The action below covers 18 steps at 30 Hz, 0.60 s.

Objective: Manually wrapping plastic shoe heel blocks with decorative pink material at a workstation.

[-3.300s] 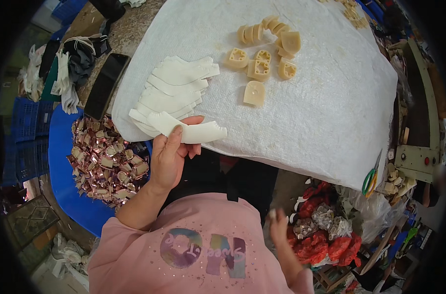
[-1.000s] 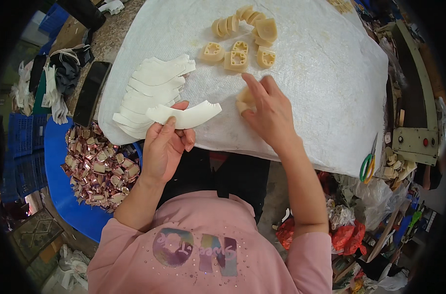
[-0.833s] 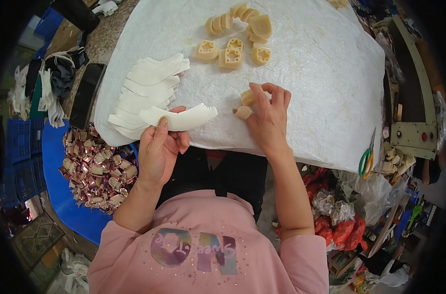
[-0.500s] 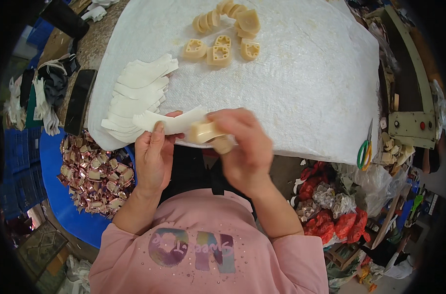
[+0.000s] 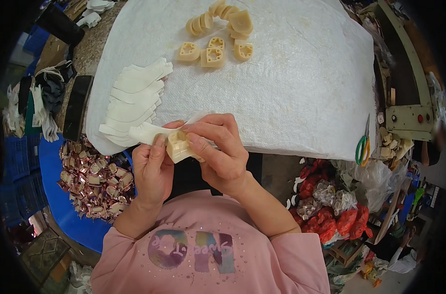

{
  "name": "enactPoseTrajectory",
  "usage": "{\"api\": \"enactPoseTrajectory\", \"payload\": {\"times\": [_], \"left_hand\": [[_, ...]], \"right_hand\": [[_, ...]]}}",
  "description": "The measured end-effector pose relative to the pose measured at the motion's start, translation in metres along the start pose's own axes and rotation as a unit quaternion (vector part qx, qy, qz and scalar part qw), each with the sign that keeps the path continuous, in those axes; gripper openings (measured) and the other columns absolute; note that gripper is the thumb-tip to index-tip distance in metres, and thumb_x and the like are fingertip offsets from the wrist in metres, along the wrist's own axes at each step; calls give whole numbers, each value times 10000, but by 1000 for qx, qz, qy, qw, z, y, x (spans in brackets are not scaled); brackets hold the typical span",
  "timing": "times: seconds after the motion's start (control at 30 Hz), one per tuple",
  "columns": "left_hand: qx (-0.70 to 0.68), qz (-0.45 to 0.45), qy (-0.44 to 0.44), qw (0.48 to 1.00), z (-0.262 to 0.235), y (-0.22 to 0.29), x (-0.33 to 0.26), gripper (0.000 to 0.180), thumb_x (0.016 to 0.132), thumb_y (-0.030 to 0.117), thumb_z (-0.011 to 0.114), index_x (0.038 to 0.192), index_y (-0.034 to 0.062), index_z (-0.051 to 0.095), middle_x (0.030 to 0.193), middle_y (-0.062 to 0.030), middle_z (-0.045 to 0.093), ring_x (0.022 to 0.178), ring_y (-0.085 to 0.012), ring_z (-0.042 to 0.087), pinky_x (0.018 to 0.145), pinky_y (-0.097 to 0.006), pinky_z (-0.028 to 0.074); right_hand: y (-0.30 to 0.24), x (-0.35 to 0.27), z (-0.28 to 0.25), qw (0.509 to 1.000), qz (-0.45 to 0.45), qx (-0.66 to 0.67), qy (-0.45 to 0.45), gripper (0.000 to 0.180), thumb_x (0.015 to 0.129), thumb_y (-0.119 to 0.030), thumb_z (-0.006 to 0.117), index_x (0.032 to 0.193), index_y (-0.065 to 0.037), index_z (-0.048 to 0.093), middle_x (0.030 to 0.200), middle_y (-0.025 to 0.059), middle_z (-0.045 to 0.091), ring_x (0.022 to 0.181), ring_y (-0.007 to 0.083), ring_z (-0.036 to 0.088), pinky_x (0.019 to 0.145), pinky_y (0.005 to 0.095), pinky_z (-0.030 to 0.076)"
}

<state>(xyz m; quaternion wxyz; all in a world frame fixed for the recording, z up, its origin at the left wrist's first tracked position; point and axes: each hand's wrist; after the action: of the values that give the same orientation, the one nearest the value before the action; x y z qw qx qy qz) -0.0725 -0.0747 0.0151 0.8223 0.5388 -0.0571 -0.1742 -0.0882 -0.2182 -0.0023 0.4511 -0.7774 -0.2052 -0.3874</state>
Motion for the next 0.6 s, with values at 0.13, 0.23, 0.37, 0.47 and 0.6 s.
{"api": "enactPoseTrajectory", "payload": {"times": [0.13, 0.23, 0.37, 0.47, 0.6], "left_hand": [[4, 16, 29, 999, 12, 2, -3, 370, 994, 184, 382, 1153, -107, 545, 1049, -123, 621, 865, -90, 562, 719, -199, 450], [5, 21, 44, 999, 14, 1, -5, 381, 998, 185, 364, 1167, -114, 528, 1119, -157, 597, 915, -114, 570, 759, -223, 465], [61, 75, 24, 995, 7, -6, -3, 372, 994, 188, 374, 1165, -105, 527, 1038, -141, 628, 868, -103, 578, 725, -222, 471], [201, 35, -25, 979, -6, 11, -1, 339, 982, 185, 416, 1114, -90, 563, 902, -104, 656, 793, -86, 582, 687, -203, 462], [223, 123, 72, 964, -11, 8, 3, 293, 966, 168, 464, 1051, -76, 602, 748, -39, 622, 673, -54, 524, 609, -182, 419]], "right_hand": [[3, 0, 3, 1000, 4, -19, 4, 461, 610, 104, 618, 1041, -47, 558, 996, 124, 610, 799, 288, 527, 685, 365, 460], [3, 0, 2, 997, -2, -82, -10, 428, 613, 42, 642, 1020, -68, 564, 949, 95, 616, 763, 261, 494, 682, 386, 389], [5, 2, 2, 990, -13, -137, -14, 405, 610, -23, 666, 998, -92, 569, 915, 59, 621, 742, 239, 472, 700, 392, 302], [9, 1, -2, 991, -1, -131, -19, 370, 612, -60, 676, 966, -102, 577, 905, 34, 617, 758, 226, 474, 717, 393, 262], [-6, 15, -9, 980, -4, -181, -79, 316, 586, -75, 668, 890, -115, 591, 849, 14, 578, 775, 218, 479, 732, 422, 255]]}}
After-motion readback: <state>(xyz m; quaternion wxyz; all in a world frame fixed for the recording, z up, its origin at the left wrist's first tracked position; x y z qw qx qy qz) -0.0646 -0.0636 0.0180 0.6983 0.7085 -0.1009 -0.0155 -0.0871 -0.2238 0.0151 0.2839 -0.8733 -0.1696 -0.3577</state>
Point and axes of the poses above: each hand's wrist, its own x-axis towards the middle knuckle, its own z-axis out of the palm, y = z × x
